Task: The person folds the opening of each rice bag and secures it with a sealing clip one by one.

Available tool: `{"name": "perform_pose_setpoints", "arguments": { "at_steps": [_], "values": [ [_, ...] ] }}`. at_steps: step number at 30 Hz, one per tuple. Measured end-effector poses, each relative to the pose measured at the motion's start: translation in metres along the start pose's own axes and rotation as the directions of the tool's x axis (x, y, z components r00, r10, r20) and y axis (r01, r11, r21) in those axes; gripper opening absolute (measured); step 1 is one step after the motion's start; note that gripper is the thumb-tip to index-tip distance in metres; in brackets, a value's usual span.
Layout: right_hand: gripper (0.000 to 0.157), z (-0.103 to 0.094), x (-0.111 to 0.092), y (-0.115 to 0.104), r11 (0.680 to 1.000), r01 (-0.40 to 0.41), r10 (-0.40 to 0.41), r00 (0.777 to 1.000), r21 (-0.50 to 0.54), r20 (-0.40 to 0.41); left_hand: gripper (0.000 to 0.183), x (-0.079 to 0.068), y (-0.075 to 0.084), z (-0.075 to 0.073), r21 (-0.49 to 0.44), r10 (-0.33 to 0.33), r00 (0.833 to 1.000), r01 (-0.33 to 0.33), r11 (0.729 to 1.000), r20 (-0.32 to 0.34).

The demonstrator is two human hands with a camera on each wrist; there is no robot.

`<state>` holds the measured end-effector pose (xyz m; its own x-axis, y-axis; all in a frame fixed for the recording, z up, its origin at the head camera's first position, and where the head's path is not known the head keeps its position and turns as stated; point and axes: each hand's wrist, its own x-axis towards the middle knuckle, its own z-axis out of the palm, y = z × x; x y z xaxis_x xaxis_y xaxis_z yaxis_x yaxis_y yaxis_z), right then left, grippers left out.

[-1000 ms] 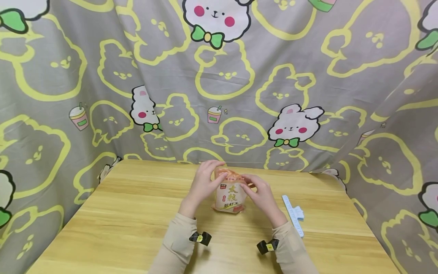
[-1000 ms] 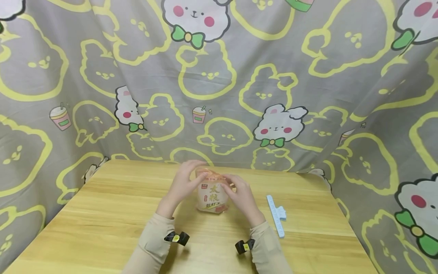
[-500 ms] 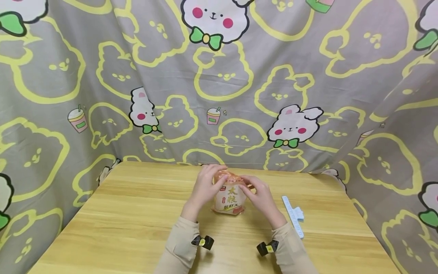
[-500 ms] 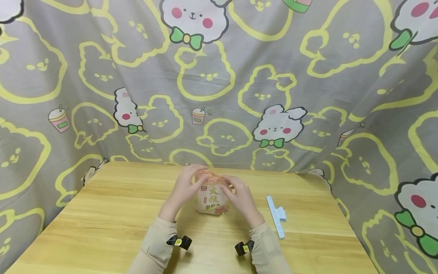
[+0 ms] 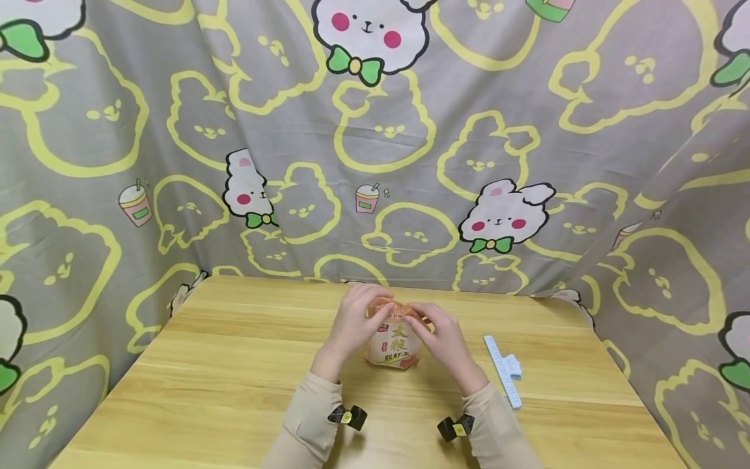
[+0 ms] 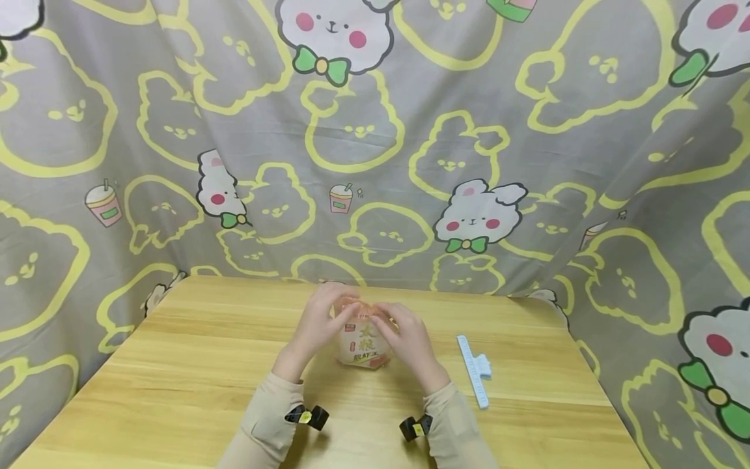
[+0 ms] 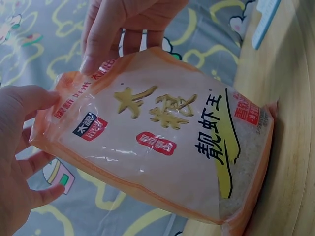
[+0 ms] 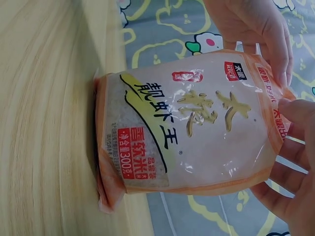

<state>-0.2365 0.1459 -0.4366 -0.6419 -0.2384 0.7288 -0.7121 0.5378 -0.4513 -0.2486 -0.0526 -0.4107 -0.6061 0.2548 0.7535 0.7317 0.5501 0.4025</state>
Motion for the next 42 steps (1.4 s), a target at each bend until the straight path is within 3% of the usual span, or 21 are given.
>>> {"name": "perform_pose_setpoints", "arguments": {
  "at_steps": [11, 26, 42],
  "values": [
    [0.015, 0.0011, 0.0005, -0.0036, 0.999, 0.004, -0.006, 0.998, -0.039, -0.054, 0.009, 0.0020, 0.0043, 0.0022, 0.003, 0.038, 0.999, -0.038, 0.999, 0.007],
    [0.008, 0.0047, 0.0006, -0.0077, 0.998, -0.016, 0.011, 0.996, -0.057, -0.093, 0.005, -0.0002, 0.0048, 0.0023, -0.007, 0.028, 0.999, -0.028, 1.000, 0.017],
    [0.004, 0.0073, -0.0013, -0.0045, 0.991, -0.085, 0.077, 0.994, -0.106, -0.081, 0.008, -0.0014, 0.0038, 0.0022, 0.000, 0.015, 1.000, -0.015, 1.000, 0.024]
  ]
}}
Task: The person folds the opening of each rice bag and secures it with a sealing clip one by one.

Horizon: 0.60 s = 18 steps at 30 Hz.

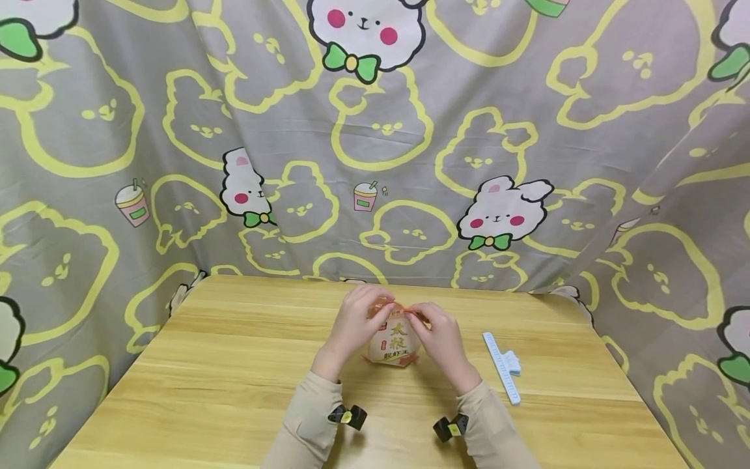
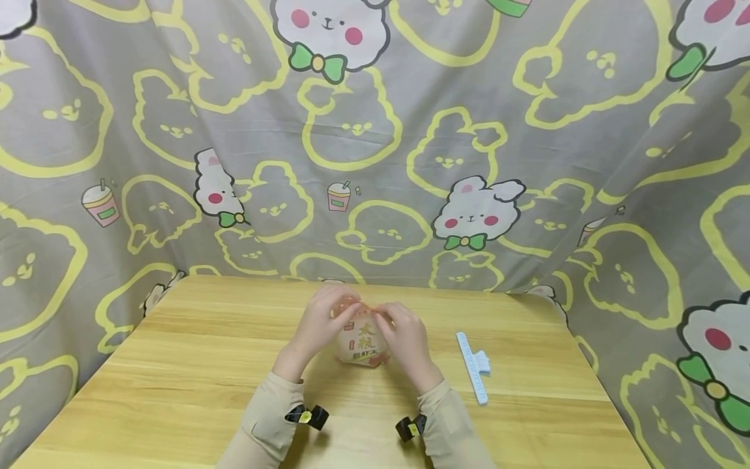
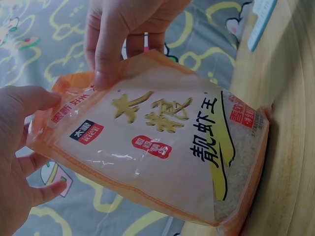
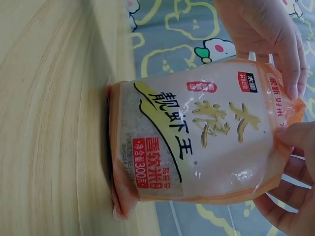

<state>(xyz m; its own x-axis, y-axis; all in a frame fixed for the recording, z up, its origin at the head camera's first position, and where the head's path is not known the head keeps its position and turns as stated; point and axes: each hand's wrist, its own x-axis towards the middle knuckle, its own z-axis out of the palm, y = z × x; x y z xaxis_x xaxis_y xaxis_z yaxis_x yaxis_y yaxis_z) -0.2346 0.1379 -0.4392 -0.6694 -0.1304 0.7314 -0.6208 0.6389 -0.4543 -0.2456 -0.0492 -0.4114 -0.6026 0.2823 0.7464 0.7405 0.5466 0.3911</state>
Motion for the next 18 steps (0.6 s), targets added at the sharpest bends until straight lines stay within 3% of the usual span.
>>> {"name": "perform_pose_setpoints", "arguments": {
  "at_steps": [9, 18],
  "values": [
    [0.007, -0.0019, 0.0010, 0.0010, 1.000, 0.007, -0.007, 1.000, -0.015, 0.011, 0.021, -0.0008, 0.0027, 0.0024, 0.064, -0.051, 0.998, 0.049, 0.997, 0.022],
    [0.008, -0.0074, 0.0030, 0.0046, 0.999, 0.001, 0.003, 0.996, -0.053, 0.086, 0.017, -0.0008, 0.0053, 0.0064, 0.089, -0.084, 0.996, 0.084, 0.993, -0.001]
  ]
}}
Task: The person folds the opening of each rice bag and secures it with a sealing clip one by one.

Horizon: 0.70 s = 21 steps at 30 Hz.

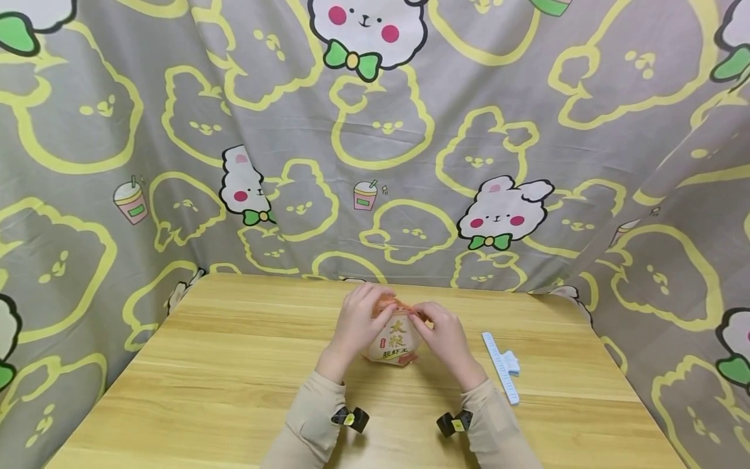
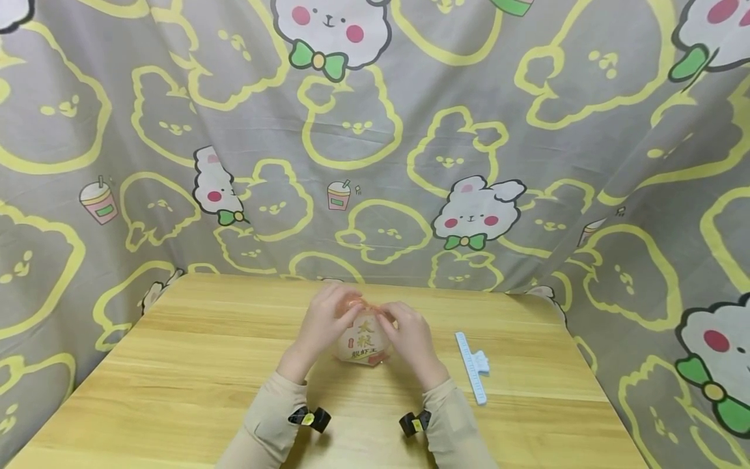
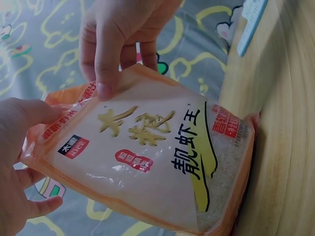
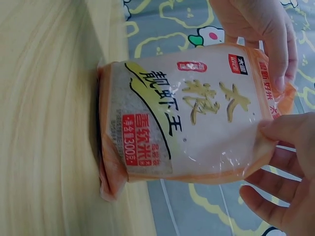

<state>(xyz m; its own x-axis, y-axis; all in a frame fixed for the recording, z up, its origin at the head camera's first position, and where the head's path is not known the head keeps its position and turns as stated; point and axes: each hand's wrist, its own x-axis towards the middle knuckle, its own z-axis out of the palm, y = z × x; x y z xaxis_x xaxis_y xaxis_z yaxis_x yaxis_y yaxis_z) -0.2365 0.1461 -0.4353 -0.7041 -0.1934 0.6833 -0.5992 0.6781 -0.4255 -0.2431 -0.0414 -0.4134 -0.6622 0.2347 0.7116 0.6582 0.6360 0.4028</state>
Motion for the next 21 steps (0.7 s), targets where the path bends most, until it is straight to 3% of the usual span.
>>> {"name": "perform_pose_setpoints", "arguments": {
  "at_steps": [13, 21],
  "values": [
    [0.004, -0.007, 0.001, 0.008, 0.999, -0.005, 0.010, 0.991, -0.043, 0.130, 0.013, 0.000, 0.000, 0.002, 0.008, -0.002, 0.999, 0.003, 1.000, -0.042],
    [0.004, -0.010, 0.001, 0.013, 0.999, -0.018, 0.026, 0.981, -0.044, 0.192, 0.012, 0.000, -0.001, 0.004, 0.006, -0.020, 0.999, 0.020, 1.000, -0.030]
  ]
}}
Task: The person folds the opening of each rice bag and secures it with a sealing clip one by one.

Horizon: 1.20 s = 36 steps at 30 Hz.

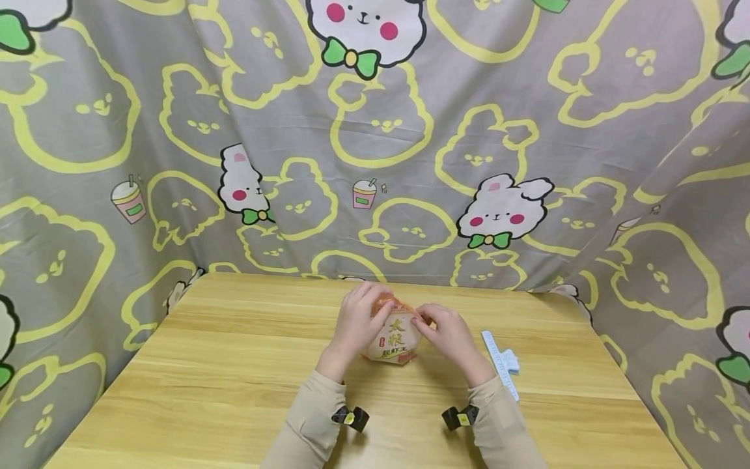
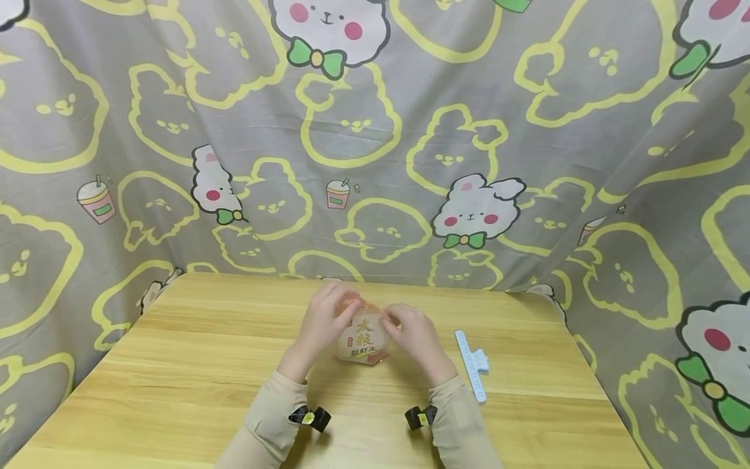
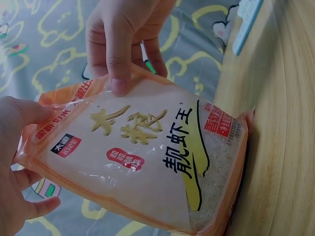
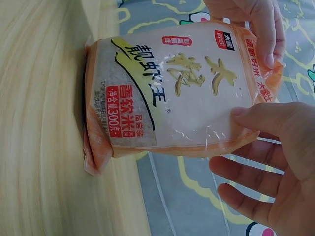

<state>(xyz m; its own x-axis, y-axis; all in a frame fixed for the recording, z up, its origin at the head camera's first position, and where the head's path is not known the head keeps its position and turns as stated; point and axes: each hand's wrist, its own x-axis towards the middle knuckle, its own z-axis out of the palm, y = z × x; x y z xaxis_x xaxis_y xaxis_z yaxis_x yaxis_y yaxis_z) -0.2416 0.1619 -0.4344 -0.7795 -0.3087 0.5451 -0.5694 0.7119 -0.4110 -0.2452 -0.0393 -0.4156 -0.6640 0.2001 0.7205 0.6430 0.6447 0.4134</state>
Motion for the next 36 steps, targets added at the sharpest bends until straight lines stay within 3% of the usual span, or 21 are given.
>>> {"name": "perform_pose_setpoints", "arguments": {
  "at_steps": [5, 11, 15, 20, 29, 36],
  "values": [
    [0.006, -0.004, -0.001, 0.003, 0.999, -0.031, 0.030, 0.996, 0.009, 0.083, 0.013, 0.000, 0.000, 0.001, 0.005, -0.012, 1.000, 0.012, 1.000, 0.010],
    [0.015, -0.010, 0.001, 0.005, 0.982, -0.132, 0.108, 0.979, 0.132, 0.173, 0.014, 0.000, -0.002, 0.001, -0.008, -0.010, 1.000, 0.010, 1.000, 0.019],
    [0.024, -0.010, 0.002, 0.007, 0.963, -0.191, 0.162, 0.974, 0.190, 0.160, 0.014, 0.000, -0.001, 0.001, -0.023, -0.022, 0.999, 0.023, 0.999, 0.036],
    [0.026, -0.002, 0.002, 0.012, 0.953, -0.201, 0.177, 0.977, 0.227, 0.118, 0.014, 0.000, -0.002, 0.001, -0.043, -0.024, 0.998, 0.026, 0.999, 0.052],
    [0.032, 0.004, 0.002, 0.013, 0.933, -0.231, 0.207, 0.972, 0.275, 0.113, 0.009, 0.001, -0.004, 0.003, -0.070, -0.026, 0.998, 0.030, 0.997, 0.053],
    [0.025, 0.009, 0.002, 0.015, 0.942, -0.199, 0.162, 0.975, 0.271, 0.152, 0.008, 0.001, -0.003, 0.003, -0.056, -0.009, 0.999, 0.011, 0.998, 0.037]
  ]
}}
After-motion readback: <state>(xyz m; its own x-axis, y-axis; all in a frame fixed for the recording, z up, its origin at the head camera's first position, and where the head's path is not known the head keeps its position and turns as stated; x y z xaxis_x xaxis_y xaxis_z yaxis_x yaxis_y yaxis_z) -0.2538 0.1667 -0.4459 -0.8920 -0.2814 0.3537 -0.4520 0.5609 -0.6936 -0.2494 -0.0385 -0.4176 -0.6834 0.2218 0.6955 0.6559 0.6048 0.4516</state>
